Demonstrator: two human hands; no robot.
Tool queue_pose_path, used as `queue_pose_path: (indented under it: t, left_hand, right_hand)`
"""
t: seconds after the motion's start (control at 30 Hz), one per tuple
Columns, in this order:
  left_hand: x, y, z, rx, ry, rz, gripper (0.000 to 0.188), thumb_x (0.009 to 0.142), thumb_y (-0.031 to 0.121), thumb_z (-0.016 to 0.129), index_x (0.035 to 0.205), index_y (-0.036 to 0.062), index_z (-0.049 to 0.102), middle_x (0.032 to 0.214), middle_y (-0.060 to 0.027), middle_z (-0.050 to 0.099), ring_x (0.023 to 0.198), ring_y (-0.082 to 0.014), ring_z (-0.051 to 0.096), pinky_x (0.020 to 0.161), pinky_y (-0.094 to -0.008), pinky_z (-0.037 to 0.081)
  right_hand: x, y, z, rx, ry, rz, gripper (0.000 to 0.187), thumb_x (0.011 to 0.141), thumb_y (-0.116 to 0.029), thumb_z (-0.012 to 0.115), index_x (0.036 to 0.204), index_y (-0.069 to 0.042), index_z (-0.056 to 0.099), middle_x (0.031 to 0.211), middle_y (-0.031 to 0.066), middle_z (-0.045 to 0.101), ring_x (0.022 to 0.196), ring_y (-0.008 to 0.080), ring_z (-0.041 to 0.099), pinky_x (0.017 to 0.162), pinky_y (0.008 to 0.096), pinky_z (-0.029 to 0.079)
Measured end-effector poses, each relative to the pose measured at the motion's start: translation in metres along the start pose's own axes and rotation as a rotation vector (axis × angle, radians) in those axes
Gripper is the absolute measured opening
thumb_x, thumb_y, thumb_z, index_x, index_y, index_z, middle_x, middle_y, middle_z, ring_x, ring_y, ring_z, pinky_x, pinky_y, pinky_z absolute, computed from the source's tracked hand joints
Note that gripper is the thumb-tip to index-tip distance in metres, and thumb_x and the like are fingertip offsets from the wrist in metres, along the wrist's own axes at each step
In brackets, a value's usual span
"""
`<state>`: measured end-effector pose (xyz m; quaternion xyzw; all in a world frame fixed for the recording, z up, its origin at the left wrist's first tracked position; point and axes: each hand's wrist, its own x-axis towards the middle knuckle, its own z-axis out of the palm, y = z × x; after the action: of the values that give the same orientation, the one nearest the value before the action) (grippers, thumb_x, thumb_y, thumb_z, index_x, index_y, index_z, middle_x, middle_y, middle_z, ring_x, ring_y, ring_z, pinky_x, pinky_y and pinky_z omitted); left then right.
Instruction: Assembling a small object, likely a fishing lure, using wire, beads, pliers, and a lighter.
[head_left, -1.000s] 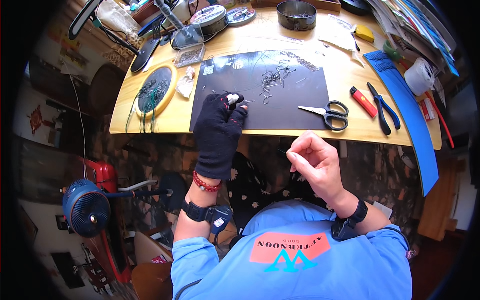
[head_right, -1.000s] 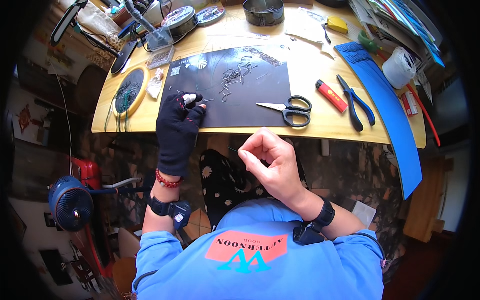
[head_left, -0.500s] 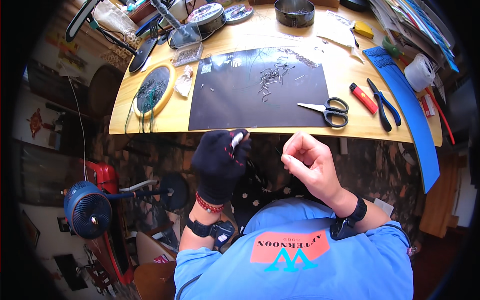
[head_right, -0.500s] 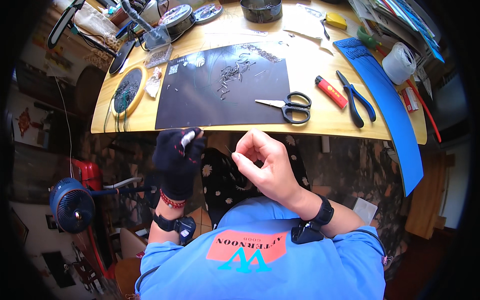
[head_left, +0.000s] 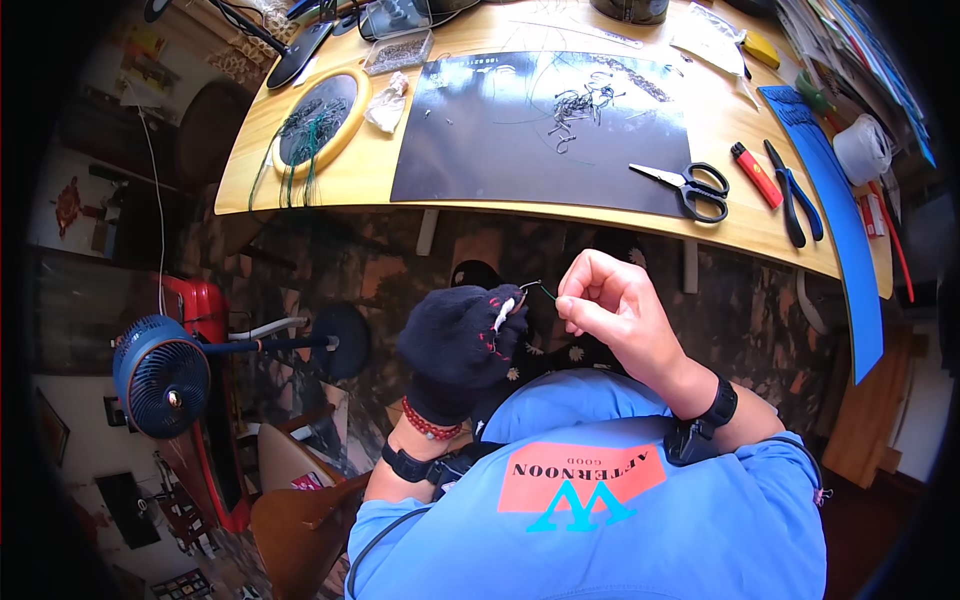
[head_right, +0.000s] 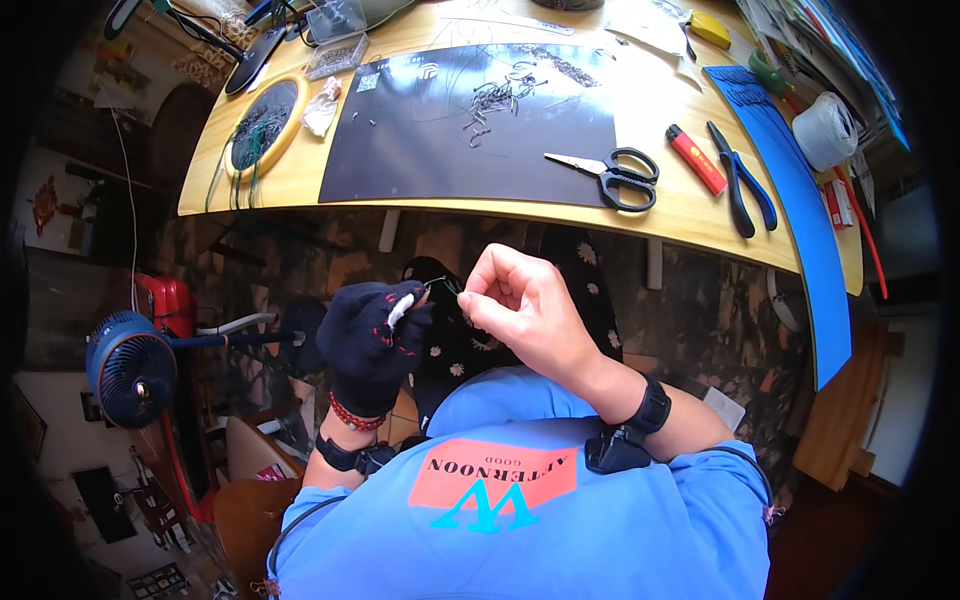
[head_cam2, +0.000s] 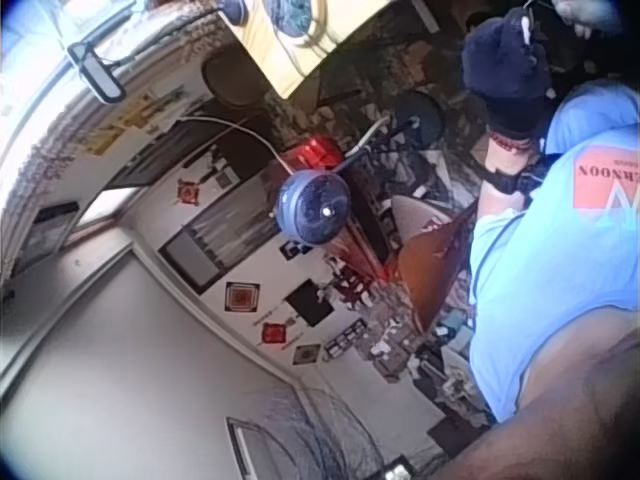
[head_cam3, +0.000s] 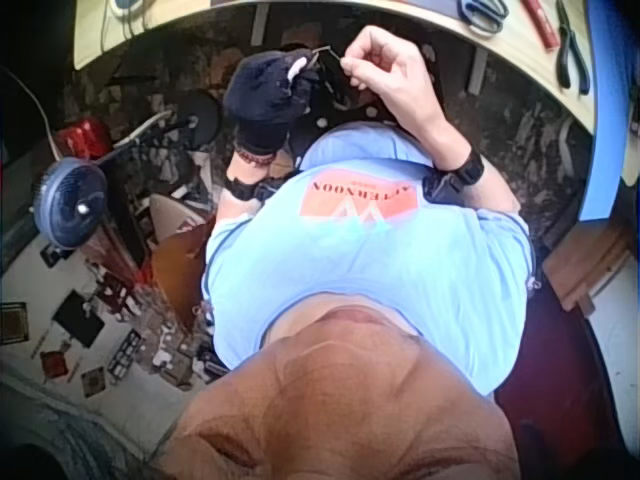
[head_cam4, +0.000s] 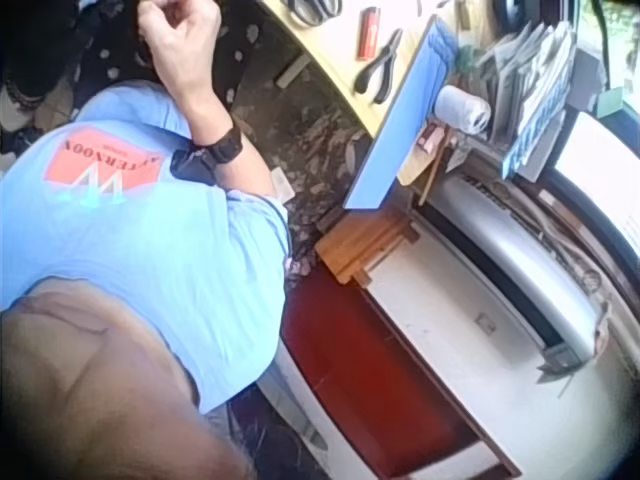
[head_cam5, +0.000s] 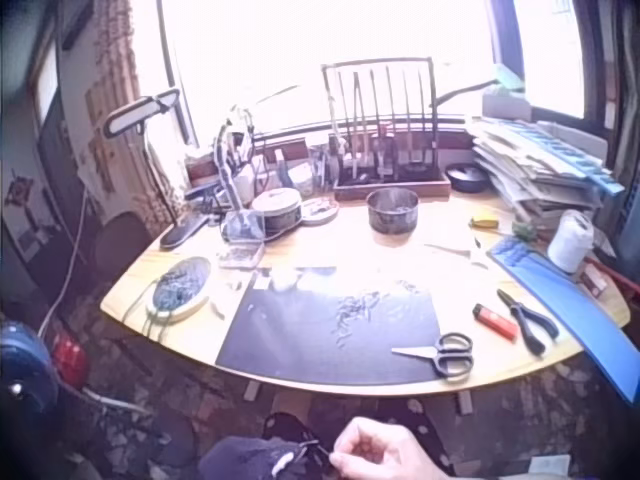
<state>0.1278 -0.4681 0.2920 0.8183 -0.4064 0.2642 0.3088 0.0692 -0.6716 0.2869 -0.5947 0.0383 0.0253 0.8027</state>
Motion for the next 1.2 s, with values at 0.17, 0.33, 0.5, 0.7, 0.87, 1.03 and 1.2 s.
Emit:
queue_pose_path:
  t: [0.17,0.33,0.5,0.7,0.87,1.03,1.2]
  left_hand:
    - [0.002,0.005,-0.002,-0.006,-0.026,0.005,0.031,0.074,0.004,0.084,0.103,0.0106,0.076,0.094,-0.0058,0.073,0.081,-0.0259,0.069,0.069,-0.0350,0.056]
    - [0.002,0.008,-0.001,-0.003,-0.032,0.008,0.031,0.073,0.004,0.083,0.103,0.0103,0.076,0.094,-0.0062,0.073,0.081,-0.0261,0.069,0.069,-0.0348,0.056]
    - [0.003,0.010,0.000,0.009,-0.031,0.007,0.030,0.073,0.004,0.083,0.102,0.0100,0.076,0.093,-0.0065,0.072,0.081,-0.0258,0.069,0.068,-0.0350,0.056]
    - [0.004,0.015,-0.001,-0.004,-0.039,0.014,0.031,0.073,0.005,0.084,0.102,0.0103,0.076,0.094,-0.0065,0.072,0.080,-0.0256,0.069,0.068,-0.0349,0.056]
    - [0.003,0.018,-0.002,0.008,-0.061,0.033,0.033,0.073,0.005,0.084,0.104,0.0108,0.074,0.094,-0.0060,0.073,0.081,-0.0256,0.069,0.068,-0.0347,0.056]
    - [0.001,0.017,-0.002,-0.003,-0.104,0.021,0.033,0.074,0.005,0.083,0.105,0.0117,0.074,0.095,-0.0059,0.073,0.081,-0.0260,0.069,0.069,-0.0353,0.055]
    - [-0.002,0.014,0.000,-0.002,-0.083,0.060,0.032,0.076,0.007,0.083,0.107,0.0118,0.075,0.094,-0.0061,0.073,0.082,-0.0267,0.069,0.070,-0.0365,0.055]
  right_hand:
    - [-0.002,0.003,-0.003,-0.012,0.020,0.002,0.015,0.091,-0.007,0.068,0.084,-0.005,0.056,0.076,-0.0038,0.057,0.068,0.0011,0.052,0.060,0.0197,0.042]
    - [-0.002,0.004,-0.005,-0.011,0.023,-0.013,0.014,0.091,-0.006,0.067,0.083,-0.004,0.056,0.075,-0.0036,0.057,0.067,0.0011,0.052,0.059,0.0198,0.042]
    - [-0.002,0.007,-0.007,-0.003,0.025,-0.018,0.014,0.092,-0.006,0.067,0.083,-0.004,0.056,0.074,-0.0032,0.058,0.067,0.0015,0.053,0.058,0.0201,0.043]
    - [-0.003,0.004,-0.008,-0.027,0.029,-0.011,0.014,0.092,-0.006,0.067,0.083,-0.004,0.056,0.074,-0.0027,0.059,0.066,0.0021,0.055,0.058,0.0206,0.044]
    - [-0.003,0.005,-0.007,0.001,0.044,-0.029,0.013,0.096,-0.009,0.069,0.087,-0.004,0.060,0.074,-0.0024,0.061,0.067,0.0027,0.059,0.060,0.0202,0.048]
    - [-0.001,0.004,-0.012,-0.049,0.053,-0.041,0.010,0.096,-0.010,0.072,0.094,-0.001,0.067,0.080,-0.0001,0.066,0.069,0.0045,0.062,0.063,0.0205,0.052]
    - [-0.001,0.004,-0.011,-0.071,0.041,-0.019,0.009,0.095,-0.008,0.073,0.095,0.000,0.069,0.082,0.0010,0.068,0.070,0.0055,0.063,0.064,0.0205,0.052]
